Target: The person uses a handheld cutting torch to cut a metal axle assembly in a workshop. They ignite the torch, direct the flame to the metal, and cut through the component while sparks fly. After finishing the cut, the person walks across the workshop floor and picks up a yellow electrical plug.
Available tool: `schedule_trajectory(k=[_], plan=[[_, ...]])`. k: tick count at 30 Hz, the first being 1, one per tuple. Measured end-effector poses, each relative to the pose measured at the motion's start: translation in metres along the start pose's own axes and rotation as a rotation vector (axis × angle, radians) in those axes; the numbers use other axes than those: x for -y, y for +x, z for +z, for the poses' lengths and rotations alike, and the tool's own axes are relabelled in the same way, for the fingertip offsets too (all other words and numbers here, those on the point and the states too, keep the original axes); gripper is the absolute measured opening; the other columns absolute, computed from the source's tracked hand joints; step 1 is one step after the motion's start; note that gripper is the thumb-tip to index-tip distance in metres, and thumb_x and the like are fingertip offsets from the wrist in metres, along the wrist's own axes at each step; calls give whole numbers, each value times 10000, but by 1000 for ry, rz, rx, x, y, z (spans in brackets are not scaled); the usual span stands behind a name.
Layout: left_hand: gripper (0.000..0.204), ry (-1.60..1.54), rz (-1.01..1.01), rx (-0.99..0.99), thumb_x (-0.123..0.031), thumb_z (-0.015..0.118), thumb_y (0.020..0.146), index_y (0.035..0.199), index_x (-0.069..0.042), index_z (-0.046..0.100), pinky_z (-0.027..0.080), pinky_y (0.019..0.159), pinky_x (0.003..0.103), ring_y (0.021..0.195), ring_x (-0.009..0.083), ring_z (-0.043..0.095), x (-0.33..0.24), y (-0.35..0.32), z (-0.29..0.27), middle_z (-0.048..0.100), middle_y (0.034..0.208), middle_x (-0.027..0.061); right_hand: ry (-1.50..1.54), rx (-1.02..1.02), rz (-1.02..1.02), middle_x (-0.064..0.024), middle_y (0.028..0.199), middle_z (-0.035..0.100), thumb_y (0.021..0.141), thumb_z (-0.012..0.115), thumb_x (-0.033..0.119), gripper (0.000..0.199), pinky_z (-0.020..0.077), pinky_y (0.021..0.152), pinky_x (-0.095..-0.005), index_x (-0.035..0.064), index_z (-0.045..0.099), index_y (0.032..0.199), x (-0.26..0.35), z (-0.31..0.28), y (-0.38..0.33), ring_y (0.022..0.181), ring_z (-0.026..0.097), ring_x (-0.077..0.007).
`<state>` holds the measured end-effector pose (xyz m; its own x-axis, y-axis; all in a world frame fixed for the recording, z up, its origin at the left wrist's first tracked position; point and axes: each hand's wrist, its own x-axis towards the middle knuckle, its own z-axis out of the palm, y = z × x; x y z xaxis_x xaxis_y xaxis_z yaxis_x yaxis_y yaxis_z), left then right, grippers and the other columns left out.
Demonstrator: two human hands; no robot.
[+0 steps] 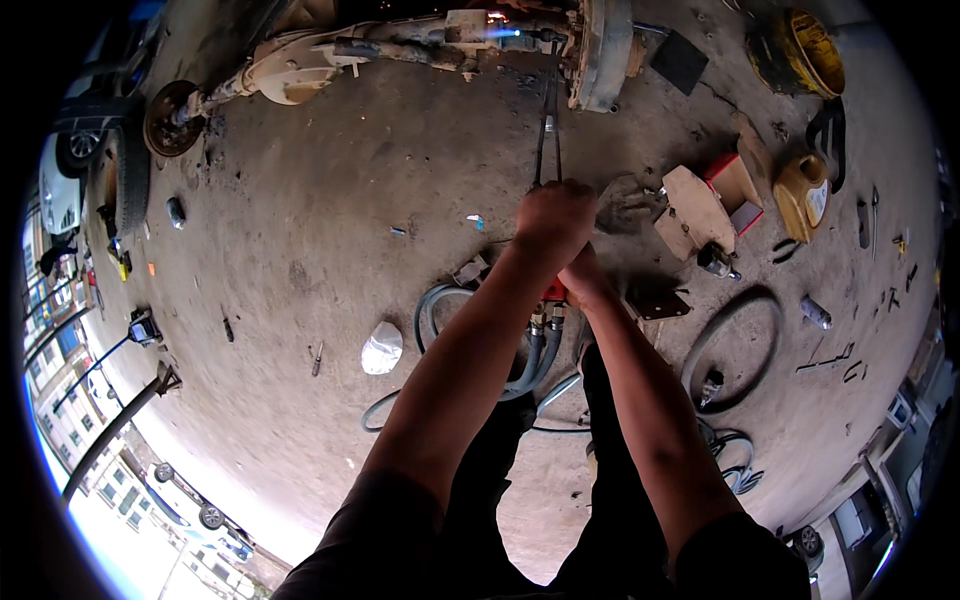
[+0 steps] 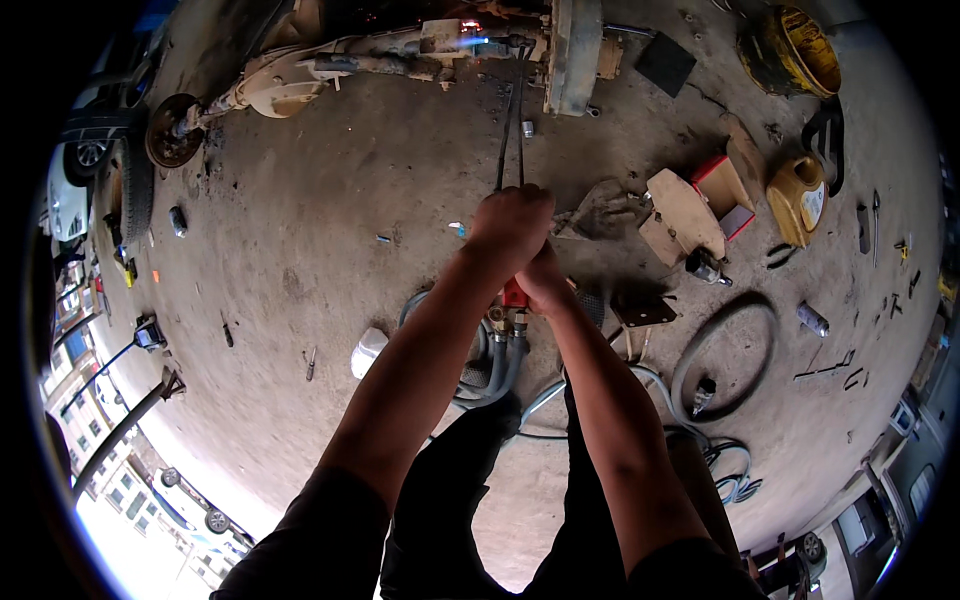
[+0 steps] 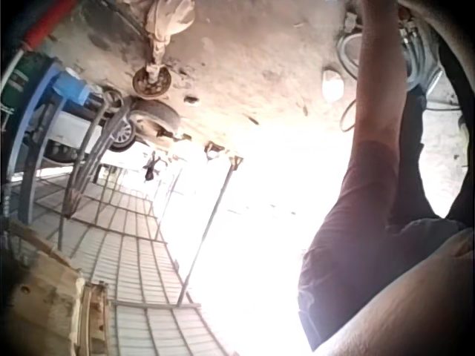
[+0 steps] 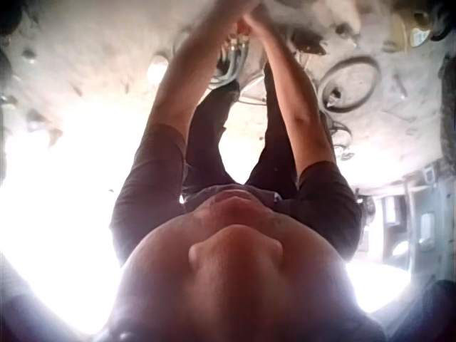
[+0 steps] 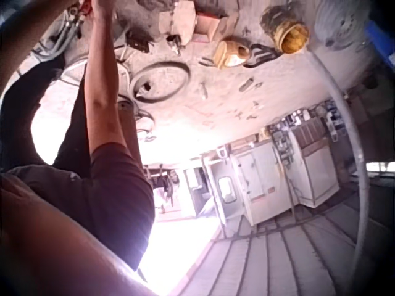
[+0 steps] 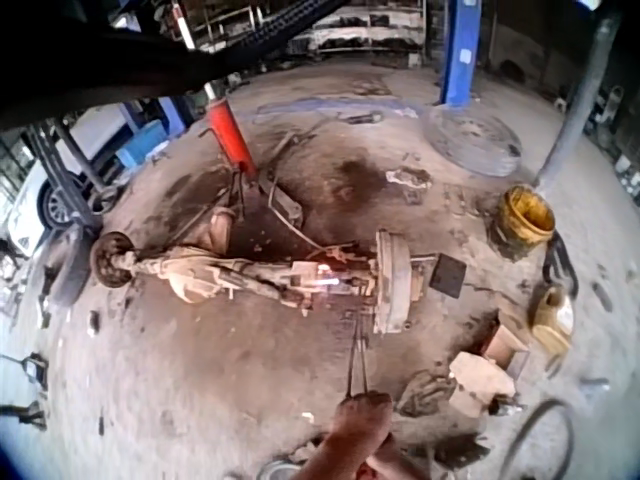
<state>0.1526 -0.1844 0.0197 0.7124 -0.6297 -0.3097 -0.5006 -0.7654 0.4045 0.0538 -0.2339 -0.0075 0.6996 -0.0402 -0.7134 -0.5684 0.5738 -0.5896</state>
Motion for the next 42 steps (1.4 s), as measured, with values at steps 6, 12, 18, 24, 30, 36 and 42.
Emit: schedule_trajectory(k=[6,12,18,24,30,36,42], plan=[[107,90,34,-51,-131,686,818,887,-49,682,601,773,427,914,327,721,11,13,12,706,978,149,0,108,-29,-82,847,625,981,623,166,217,475,545,-330,38,524,1125,-2,-7,22,641,603,-155],[138,162,25,-1,-137,661,858,934,-24,683,605,774,443,938,343,726,21,41,30,705,993,167,0,227,-43,-80,734,581,1027,528,158,132,427,458,-323,26,519,1027,-1,-22,60,526,547,-164],[225,160,146,-73,-217,689,877,984,-20,677,582,830,440,999,353,703,27,61,55,703,1044,196,29,307,-78,-105,735,579,1051,461,175,180,451,458,-343,7,519,1024,-15,-58,100,515,544,-181],[286,199,133,-39,-278,691,897,1007,-15,688,555,877,468,1028,369,686,36,77,69,700,1062,212,-26,374,-107,-109,706,572,1051,458,216,224,469,461,-349,8,521,995,-23,-71,127,507,549,-199],[309,235,58,-17,-308,685,903,999,-14,696,541,898,466,1053,379,670,35,71,85,688,1072,223,25,391,-115,-106,679,556,1042,463,224,235,463,447,-349,12,511,953,-36,-69,129,488,545,-206],[300,208,81,-40,-295,687,893,978,-6,678,532,892,466,1037,380,660,52,81,93,676,1048,213,-6,406,-125,-106,699,552,1032,471,207,218,462,451,-353,10,507,944,-38,-73,137,508,557,-201],[298,259,207,-66,-295,684,898,944,-1,685,532,882,464,1011,381,667,70,87,88,689,1012,211,41,382,-116,-85,775,519,1014,526,240,232,475,456,-367,29,474,933,-35,-63,142,560,584,-204]])
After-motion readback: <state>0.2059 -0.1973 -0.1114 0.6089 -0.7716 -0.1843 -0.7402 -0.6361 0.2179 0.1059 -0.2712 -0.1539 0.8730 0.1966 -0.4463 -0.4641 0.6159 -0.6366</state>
